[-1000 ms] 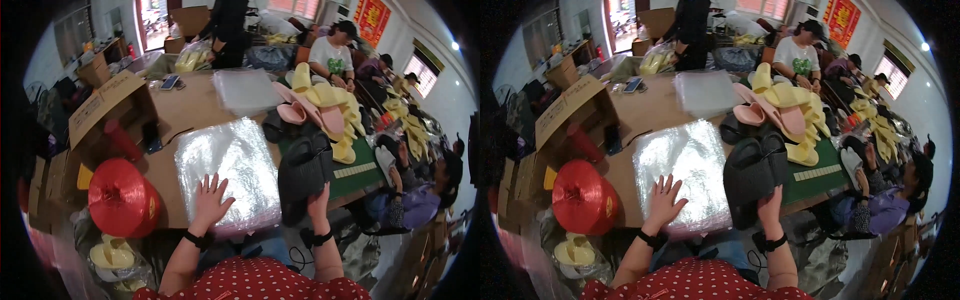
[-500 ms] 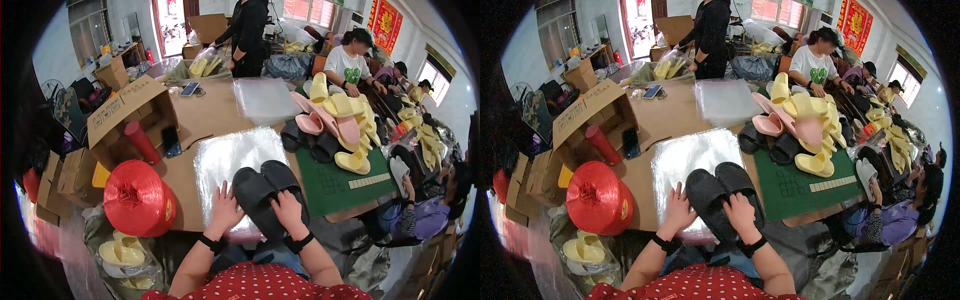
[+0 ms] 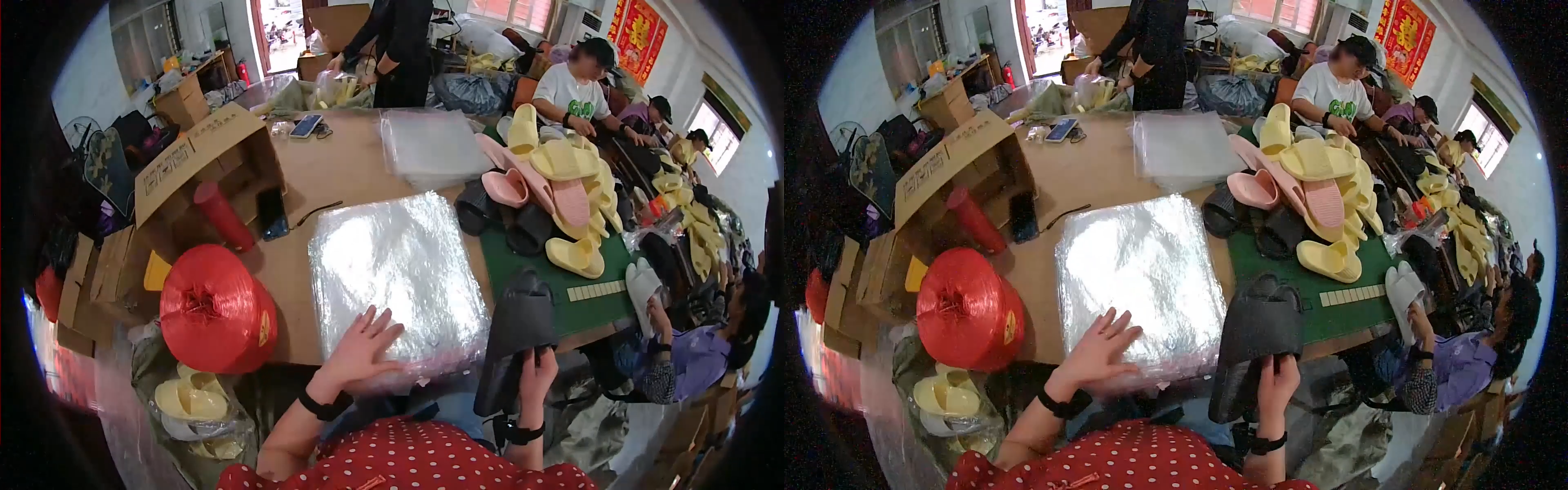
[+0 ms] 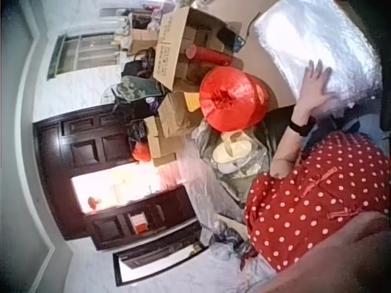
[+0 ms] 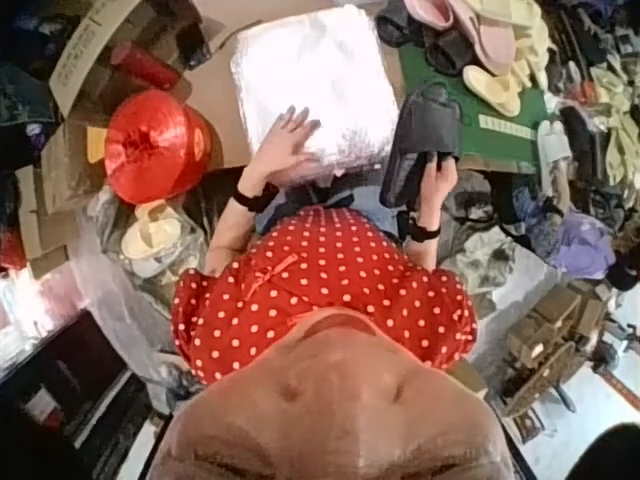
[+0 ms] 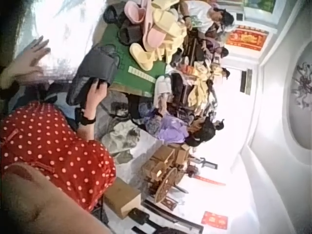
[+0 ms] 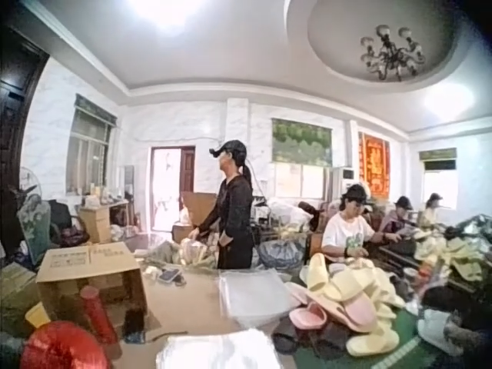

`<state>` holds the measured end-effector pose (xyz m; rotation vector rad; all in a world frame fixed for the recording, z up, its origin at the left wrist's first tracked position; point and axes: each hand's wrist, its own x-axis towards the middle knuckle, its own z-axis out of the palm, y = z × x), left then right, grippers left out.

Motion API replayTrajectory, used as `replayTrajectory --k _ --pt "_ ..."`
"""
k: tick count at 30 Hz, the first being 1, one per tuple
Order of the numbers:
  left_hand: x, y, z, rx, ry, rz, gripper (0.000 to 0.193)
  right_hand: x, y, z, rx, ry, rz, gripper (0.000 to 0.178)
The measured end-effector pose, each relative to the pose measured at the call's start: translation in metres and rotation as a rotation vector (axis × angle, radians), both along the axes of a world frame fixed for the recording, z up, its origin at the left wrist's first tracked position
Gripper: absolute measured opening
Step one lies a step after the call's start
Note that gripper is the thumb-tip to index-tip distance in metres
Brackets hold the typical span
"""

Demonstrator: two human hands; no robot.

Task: The recorder is taking various pairs of slippers from a table and bagging them individually in plastic wrap.

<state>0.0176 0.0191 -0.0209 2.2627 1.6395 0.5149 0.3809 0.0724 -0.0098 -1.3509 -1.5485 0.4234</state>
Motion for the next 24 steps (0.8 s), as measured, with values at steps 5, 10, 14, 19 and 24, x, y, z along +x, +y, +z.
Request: replayTrajectory --k 5,10,14,19,24 --pt "0.021 0.028 -0.014 0.113 0.034 0.077 0.069 0.0 -0.001 0.003 -0.019 0.162 0.034 0.019" --pt "0.021 0.04 -0.019 0.183 -0.008 0.126 0.048 -0.014 -0.007 0.006 0.006 0.176 0.182 0.023" --pt "0.015 0.04 -0.029 0.171 -0.17 0.179 0.038 -0.017 -0.016 -0.011 -0.023 -0.139 0.362 0.026" --pt "0.012 0.045 0.003 0.121 -0.341 0.232 0.03 -0.05 -0.017 0.017 -0.002 -0.392 0.778 0.026" --pt "-0.001 0.051 0.027 -0.016 -0.561 0.171 0.036 -0.057 -0.015 0.026 -0.002 -0.625 0.934 0.025"
